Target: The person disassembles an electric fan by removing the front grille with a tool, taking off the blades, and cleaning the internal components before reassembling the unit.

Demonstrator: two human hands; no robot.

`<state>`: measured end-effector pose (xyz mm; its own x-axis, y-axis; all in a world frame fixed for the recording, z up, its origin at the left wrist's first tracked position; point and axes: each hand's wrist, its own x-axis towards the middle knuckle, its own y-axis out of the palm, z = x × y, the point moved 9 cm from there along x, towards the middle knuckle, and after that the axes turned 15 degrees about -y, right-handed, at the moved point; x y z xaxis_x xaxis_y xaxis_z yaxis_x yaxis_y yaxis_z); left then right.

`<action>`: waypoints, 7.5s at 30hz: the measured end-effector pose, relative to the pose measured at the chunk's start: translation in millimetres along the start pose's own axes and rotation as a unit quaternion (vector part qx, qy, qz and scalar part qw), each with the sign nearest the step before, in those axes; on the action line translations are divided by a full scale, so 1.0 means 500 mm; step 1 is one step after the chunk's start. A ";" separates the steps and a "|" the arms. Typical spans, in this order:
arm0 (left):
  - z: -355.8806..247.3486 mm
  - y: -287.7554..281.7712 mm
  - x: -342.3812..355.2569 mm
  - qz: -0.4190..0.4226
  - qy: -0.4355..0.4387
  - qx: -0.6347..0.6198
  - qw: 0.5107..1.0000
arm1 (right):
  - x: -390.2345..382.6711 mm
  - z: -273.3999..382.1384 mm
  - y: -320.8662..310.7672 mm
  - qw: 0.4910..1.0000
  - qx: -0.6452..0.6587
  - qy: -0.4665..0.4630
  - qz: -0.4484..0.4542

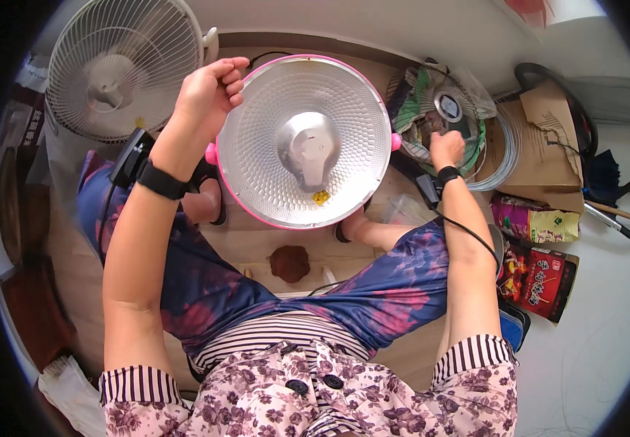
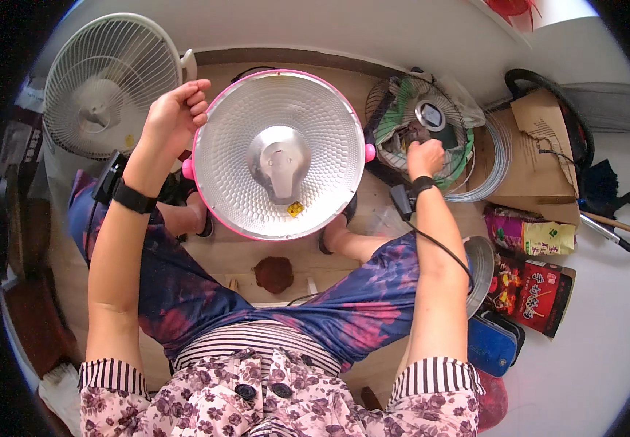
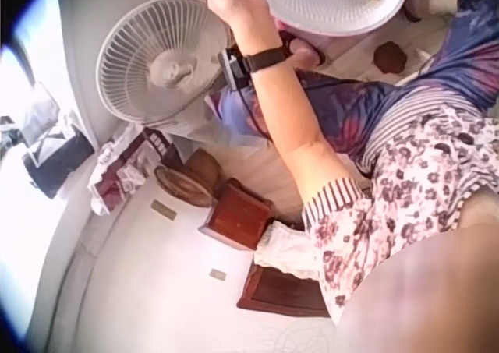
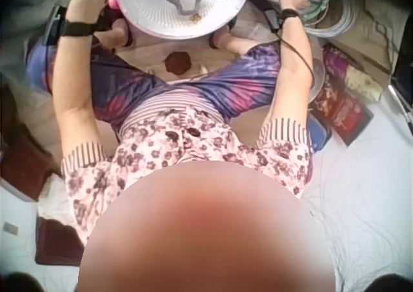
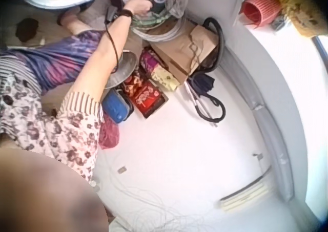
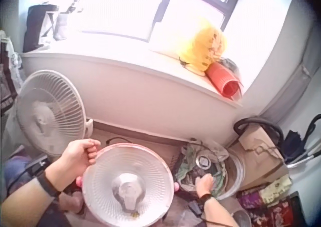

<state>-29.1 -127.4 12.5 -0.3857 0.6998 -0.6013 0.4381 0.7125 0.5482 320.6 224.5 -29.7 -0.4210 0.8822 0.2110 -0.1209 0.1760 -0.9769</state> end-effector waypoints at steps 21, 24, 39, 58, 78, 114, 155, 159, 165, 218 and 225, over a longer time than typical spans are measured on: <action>-0.016 -0.103 0.040 -0.053 0.002 0.092 0.994 | -0.010 0.030 -0.358 0.943 0.071 -0.283 -0.159; -0.015 -0.087 0.038 -0.055 0.002 0.153 0.987 | -0.121 0.160 -0.417 0.890 0.115 -0.391 -0.202; -0.017 -0.068 0.021 -0.040 0.047 0.287 0.956 | -0.289 0.331 -0.295 0.780 0.226 -0.573 -0.110; 0.008 -0.087 0.038 -0.215 0.238 0.720 0.615 | -0.271 0.343 -0.155 0.783 0.237 -0.576 -0.019; 0.017 -0.081 0.035 -0.217 0.232 0.777 0.544 | -0.251 0.347 -0.130 0.787 0.279 -0.551 0.000; 0.022 -0.084 0.047 -0.216 0.260 0.781 0.525 | -0.249 0.349 -0.129 0.803 0.286 -0.523 -0.001; 0.008 -0.062 0.049 -0.227 0.267 0.767 0.537 | -0.217 0.316 -0.129 0.830 0.318 -0.458 0.012; -0.010 -0.033 0.017 -0.192 0.291 0.655 0.670 | -0.187 0.289 -0.131 0.843 0.387 -0.371 -0.043; 0.026 0.032 0.005 -0.141 0.232 0.671 0.690 | -0.116 0.134 -0.050 0.927 0.354 -0.118 0.028; 0.076 -0.034 -0.033 -0.100 0.065 0.576 0.809 | -0.120 0.204 -0.014 0.901 0.359 -0.035 0.239; 0.088 -0.057 -0.018 -0.102 0.036 0.600 0.793 | -0.100 0.216 0.014 0.917 0.326 -0.044 0.227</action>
<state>-2.7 -156.3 -23.4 -0.5740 0.6084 -0.5481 0.8011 0.2789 -0.5295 243.8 134.7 -43.5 -0.6283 0.7561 -0.1833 -0.4139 -0.5244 -0.7441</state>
